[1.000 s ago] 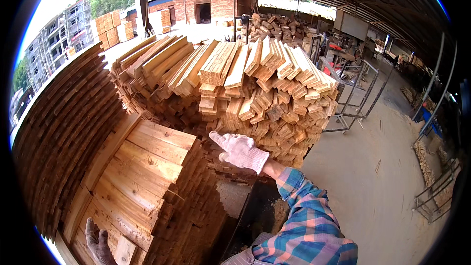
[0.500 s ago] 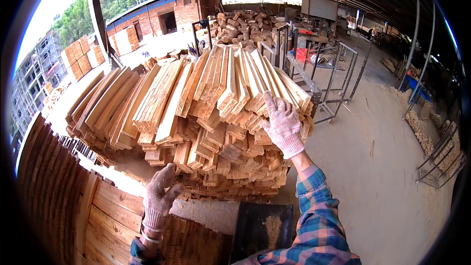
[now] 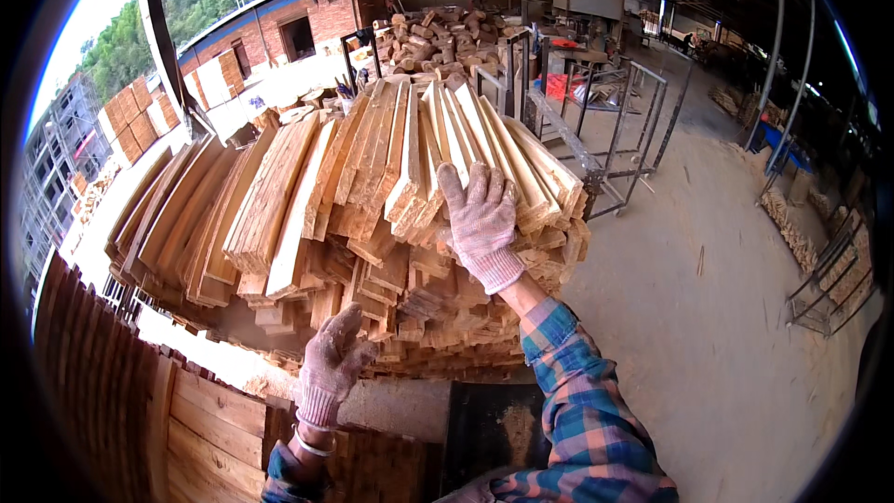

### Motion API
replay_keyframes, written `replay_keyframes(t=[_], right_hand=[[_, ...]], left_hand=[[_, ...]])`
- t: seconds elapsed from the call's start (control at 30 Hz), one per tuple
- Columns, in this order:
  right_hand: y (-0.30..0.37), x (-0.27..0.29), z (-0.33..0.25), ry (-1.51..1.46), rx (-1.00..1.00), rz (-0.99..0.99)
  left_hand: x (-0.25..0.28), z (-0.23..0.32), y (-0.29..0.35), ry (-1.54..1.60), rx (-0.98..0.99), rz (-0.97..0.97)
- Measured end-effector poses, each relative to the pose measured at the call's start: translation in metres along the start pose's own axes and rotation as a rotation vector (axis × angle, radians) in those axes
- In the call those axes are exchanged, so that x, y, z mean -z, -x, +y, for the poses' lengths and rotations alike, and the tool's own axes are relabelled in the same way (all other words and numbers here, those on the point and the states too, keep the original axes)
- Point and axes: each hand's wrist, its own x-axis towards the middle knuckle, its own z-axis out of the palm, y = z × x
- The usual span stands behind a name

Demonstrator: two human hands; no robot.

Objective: The person repeatedly picks up wooden planks from a forklift pallet and stacks them onto a growing pile. The worker wears gloves and a plaid shirt, handling the lumber with both hands to align and place each piece. The task involves continuous lifting and stacking of the wood in a warehouse environment.

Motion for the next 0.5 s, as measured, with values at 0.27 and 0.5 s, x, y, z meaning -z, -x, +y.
replay_keyframes(t=[0.27,0.5], right_hand=[[-0.059,0.020,0.033,-0.003,-0.139,-0.416],[-0.074,0.078,0.075,-0.067,-0.130,-0.404]], left_hand=[[0.027,-0.023,0.060,-0.070,0.090,0.043],[0.036,-0.043,0.107,0.214,0.324,0.117]])
